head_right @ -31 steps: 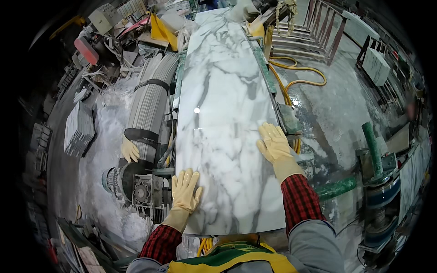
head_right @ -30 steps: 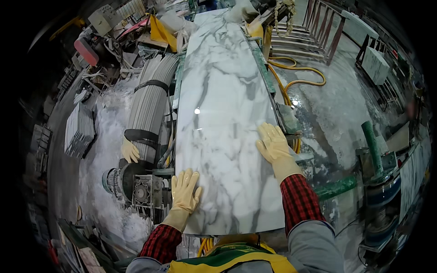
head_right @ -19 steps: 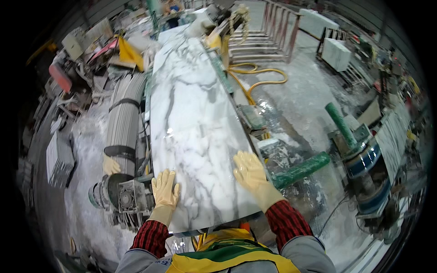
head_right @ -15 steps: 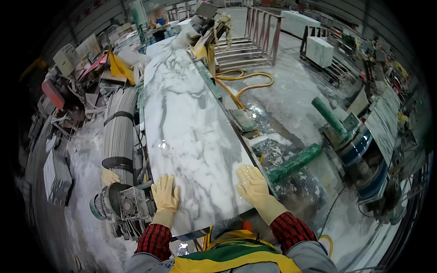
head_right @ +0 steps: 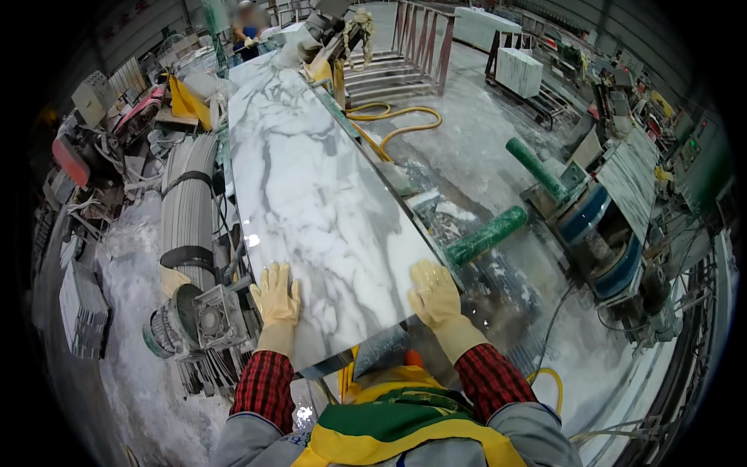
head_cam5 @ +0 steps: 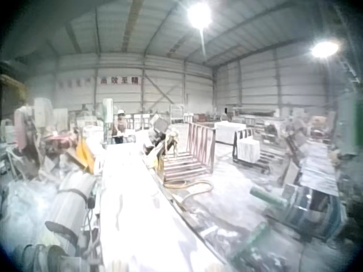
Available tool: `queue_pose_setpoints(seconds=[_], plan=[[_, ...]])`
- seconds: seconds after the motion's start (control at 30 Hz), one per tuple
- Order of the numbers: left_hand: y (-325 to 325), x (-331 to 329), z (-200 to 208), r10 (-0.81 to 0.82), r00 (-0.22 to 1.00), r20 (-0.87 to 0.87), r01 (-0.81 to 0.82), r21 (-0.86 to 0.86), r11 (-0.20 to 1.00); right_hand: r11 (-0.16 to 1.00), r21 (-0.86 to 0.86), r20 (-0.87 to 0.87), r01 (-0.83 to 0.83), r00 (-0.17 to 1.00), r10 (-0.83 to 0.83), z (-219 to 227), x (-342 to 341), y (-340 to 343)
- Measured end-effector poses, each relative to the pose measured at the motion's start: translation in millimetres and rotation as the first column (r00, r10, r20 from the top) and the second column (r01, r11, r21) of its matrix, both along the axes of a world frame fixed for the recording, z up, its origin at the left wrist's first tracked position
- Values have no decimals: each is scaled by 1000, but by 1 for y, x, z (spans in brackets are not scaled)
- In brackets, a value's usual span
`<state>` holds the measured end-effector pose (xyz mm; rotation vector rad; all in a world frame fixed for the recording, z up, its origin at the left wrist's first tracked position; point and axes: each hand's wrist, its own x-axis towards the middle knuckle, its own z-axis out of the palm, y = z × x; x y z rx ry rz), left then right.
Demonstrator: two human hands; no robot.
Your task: The person repeatedly picks up large marble-patterned stone slabs and feeds them through a conveyor-based polishing machine. They guide each slab with gloved hands, then remove and stack the finished slabs on a nearby rack.
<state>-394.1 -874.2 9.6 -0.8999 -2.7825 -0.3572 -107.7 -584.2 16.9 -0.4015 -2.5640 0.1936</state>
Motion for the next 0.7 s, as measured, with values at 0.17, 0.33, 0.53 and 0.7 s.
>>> queue_pose_setpoints(seconds=[0.17,0.33,0.53,0.7], plan=[[1,5,10,10,999,45,-8,-43,999,1000,2,-44,2,999,-2,12,17,-11],[2,7,13,17,997,81,-14,-47,999,1000,16,-40,11,999,-11,14,25,-13],[-2,9,8,12,998,66,-10,-27,1000,1000,-10,0,17,1000,-17,15,31,-15],[-3,13,8,5,998,59,-4,-24,1000,999,17,11,34,999,-34,7,35,-13]])
